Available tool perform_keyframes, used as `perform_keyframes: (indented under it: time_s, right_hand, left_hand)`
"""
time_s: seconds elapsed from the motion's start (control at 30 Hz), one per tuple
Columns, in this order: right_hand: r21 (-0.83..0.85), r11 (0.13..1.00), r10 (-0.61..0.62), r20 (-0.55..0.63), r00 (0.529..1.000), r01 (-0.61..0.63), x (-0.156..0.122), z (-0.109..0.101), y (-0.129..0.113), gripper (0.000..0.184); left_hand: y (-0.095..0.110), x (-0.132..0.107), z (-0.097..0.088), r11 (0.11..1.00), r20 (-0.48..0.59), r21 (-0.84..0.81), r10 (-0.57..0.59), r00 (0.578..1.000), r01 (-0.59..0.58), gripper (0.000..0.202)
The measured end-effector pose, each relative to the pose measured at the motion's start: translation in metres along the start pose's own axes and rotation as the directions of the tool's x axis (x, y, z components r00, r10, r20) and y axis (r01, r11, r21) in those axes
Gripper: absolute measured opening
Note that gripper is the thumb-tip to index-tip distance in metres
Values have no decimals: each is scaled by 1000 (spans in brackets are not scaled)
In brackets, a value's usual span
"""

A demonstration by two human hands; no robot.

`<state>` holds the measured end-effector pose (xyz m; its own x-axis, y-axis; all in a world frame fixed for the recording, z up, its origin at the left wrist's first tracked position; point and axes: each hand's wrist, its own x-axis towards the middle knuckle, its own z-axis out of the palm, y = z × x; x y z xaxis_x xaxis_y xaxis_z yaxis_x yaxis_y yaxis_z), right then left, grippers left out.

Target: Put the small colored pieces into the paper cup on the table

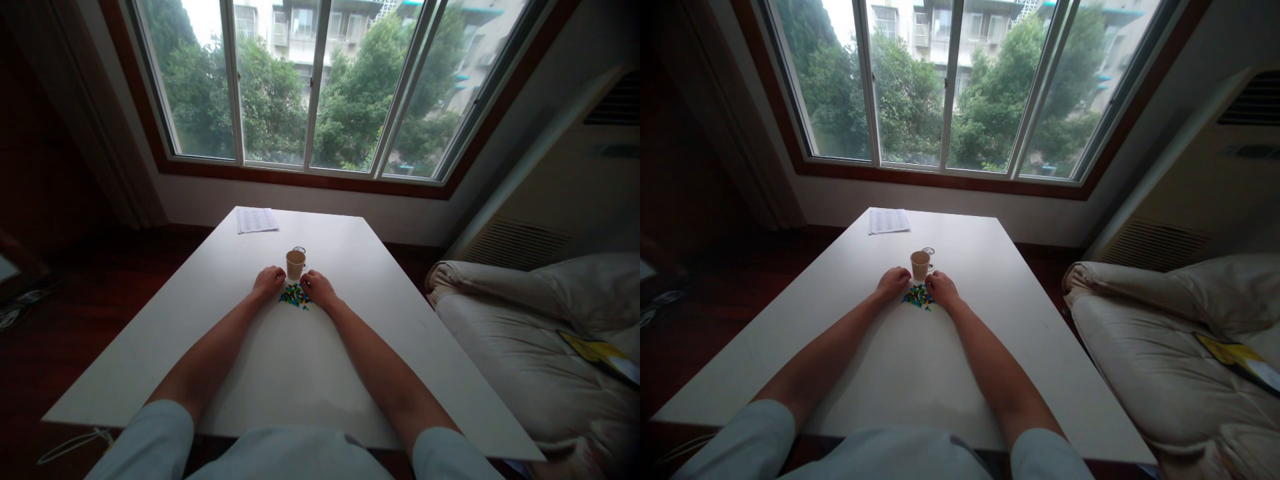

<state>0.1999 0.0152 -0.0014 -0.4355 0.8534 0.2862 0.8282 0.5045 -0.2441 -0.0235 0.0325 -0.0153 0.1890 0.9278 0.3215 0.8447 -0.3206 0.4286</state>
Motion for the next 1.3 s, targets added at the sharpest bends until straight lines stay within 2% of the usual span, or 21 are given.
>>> perform_keyframes:
  time_s: [0.43,0.9,1.3]
  right_hand:
    - [20,999,-31,-38,999,32,-1,3,4,20]
    - [7,1000,19,8,1000,-19,-1,-2,-1,19]
    - [24,1000,-6,-16,1000,6,-1,0,1,20]
  left_hand:
    - [0,0,1,1000,-8,-3,7,1000,-7,21]
    - [3,-1,-2,1000,7,-2,-18,1000,18,22]
    - [2,0,-2,1000,12,0,-15,1000,15,23]
